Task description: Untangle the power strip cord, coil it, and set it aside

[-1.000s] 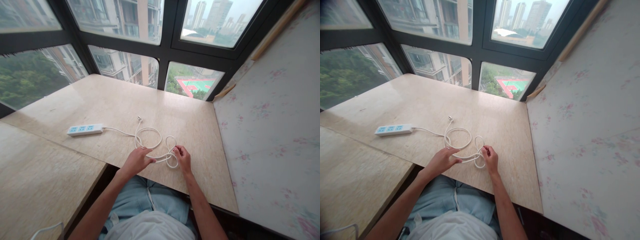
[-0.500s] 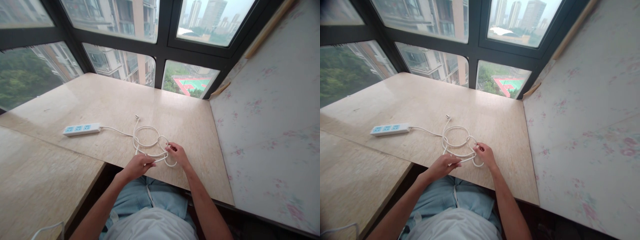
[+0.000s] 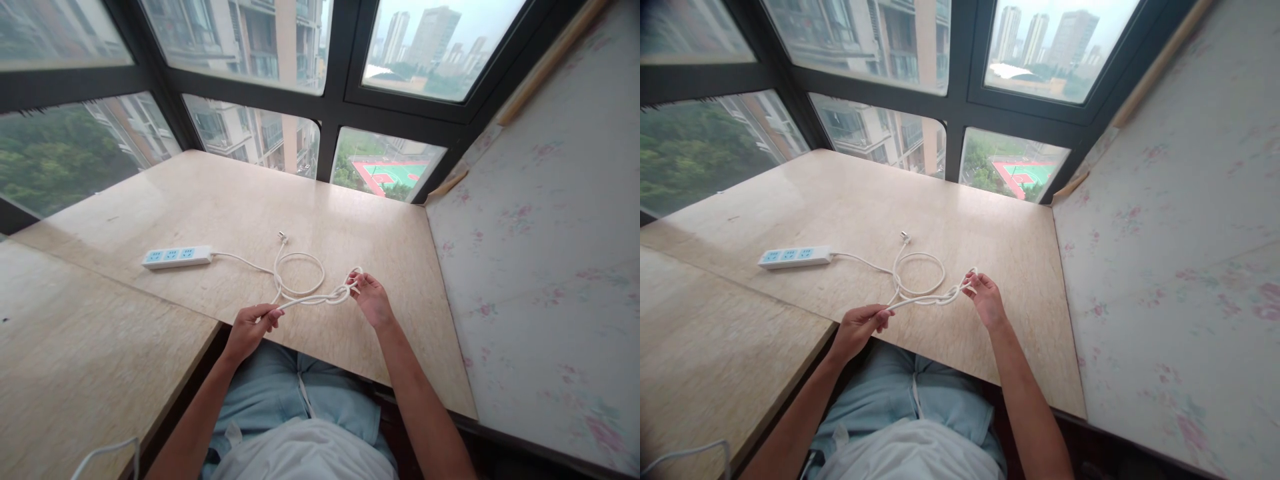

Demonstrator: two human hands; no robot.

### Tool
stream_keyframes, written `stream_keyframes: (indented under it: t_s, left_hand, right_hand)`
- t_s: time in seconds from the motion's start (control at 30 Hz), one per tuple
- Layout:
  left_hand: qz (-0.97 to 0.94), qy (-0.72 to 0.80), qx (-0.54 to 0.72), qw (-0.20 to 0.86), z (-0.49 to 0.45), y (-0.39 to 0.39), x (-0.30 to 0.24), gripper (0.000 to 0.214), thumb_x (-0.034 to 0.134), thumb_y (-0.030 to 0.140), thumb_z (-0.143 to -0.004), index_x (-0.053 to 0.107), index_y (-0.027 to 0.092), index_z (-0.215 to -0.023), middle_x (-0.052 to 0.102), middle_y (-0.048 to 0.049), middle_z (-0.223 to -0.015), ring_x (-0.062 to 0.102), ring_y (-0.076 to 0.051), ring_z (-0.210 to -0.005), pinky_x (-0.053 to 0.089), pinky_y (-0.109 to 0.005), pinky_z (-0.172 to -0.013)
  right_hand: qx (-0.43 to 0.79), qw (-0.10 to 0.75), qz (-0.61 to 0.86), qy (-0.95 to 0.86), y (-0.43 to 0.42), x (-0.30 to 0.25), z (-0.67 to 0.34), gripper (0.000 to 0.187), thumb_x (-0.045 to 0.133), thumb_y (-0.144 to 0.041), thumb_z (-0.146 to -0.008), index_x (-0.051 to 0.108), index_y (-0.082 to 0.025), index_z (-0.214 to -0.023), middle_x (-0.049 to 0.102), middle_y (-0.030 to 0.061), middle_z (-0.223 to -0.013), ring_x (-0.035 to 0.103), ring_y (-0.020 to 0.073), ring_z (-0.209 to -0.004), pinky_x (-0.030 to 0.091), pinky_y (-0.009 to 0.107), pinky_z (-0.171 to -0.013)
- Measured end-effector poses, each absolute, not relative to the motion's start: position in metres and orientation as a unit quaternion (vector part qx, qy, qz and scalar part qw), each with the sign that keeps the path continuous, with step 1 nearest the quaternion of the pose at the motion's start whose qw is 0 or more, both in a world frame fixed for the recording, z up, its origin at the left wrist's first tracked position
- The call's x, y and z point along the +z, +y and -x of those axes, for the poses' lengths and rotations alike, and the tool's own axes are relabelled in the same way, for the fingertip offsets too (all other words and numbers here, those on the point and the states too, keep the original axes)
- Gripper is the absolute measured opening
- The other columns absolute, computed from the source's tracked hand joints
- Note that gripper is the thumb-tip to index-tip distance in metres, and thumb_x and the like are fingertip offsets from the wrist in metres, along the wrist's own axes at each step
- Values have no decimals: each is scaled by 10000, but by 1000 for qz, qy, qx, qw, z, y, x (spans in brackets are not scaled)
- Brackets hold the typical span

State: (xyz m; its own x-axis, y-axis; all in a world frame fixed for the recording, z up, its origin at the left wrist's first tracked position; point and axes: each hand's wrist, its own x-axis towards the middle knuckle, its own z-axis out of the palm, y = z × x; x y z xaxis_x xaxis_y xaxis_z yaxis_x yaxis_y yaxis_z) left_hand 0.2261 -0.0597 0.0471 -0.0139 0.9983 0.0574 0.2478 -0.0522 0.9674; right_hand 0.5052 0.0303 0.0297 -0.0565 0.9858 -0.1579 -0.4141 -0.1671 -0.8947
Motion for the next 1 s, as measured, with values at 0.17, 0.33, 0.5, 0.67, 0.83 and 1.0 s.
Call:
stream_keyframes:
  t_s: [0.17, 0.33, 0.5, 0.67, 0.83, 1.0]
  left_hand:
    - [-443, 527, 556, 466, -239, -51, 41, 332, 663, 471, -781, 716, 148, -724, 496, 10, -490, 403, -79, -461, 308, -208, -442]
    - [-372, 451, 627, 514, -254, -33, 55, 349, 715, 482, -739, 696, 137, -688, 413, 26, -477, 340, -68, -473, 253, -221, -465]
    - [-365, 408, 644, 534, -269, -21, 71, 321, 720, 454, -751, 700, 139, -696, 392, 32, -480, 320, -63, -480, 245, -233, -490]
    - [-369, 392, 641, 547, -279, -18, 80, 319, 711, 448, -766, 703, 135, -707, 390, 34, -468, 325, -63, -480, 248, -236, -500]
    - [-346, 370, 664, 550, -273, -11, 86, 312, 725, 439, -759, 697, 131, -718, 389, 41, -458, 335, -57, -464, 277, -229, -499]
    - [-280, 370, 711, 528, -248, 5, 90, 308, 754, 417, -734, 692, 116, -725, 351, 64, -449, 300, -35, -418, 285, -204, -459]
  right_hand:
    - [648, 562, 409, -310, 23, 33, -503, 256, 703, -442, -724, 575, -227, -780, 684, 25, -941, 636, 176, -789, 522, 357, -740]
    - [699, 509, 417, -280, 5, 18, -486, 220, 772, -262, -636, 631, -212, -797, 676, -2, -877, 617, 133, -757, 496, 279, -705]
    - [699, 414, 418, -406, -13, 14, -447, 289, 780, -309, -661, 684, -189, -906, 679, 29, -929, 611, 148, -865, 465, 274, -780]
    - [642, 446, 451, -430, -6, 20, -409, 366, 774, -458, -650, 688, -167, -855, 680, 41, -901, 605, 169, -802, 463, 298, -740]
    - [599, 472, 466, -449, 7, 16, -405, 363, 701, -498, -729, 718, -155, -845, 660, 29, -747, 583, 165, -730, 454, 298, -696]
    - [569, 554, 448, -410, 24, 16, -447, 264, 713, -439, -745, 709, -187, -823, 692, 32, -847, 607, 156, -805, 463, 306, -784]
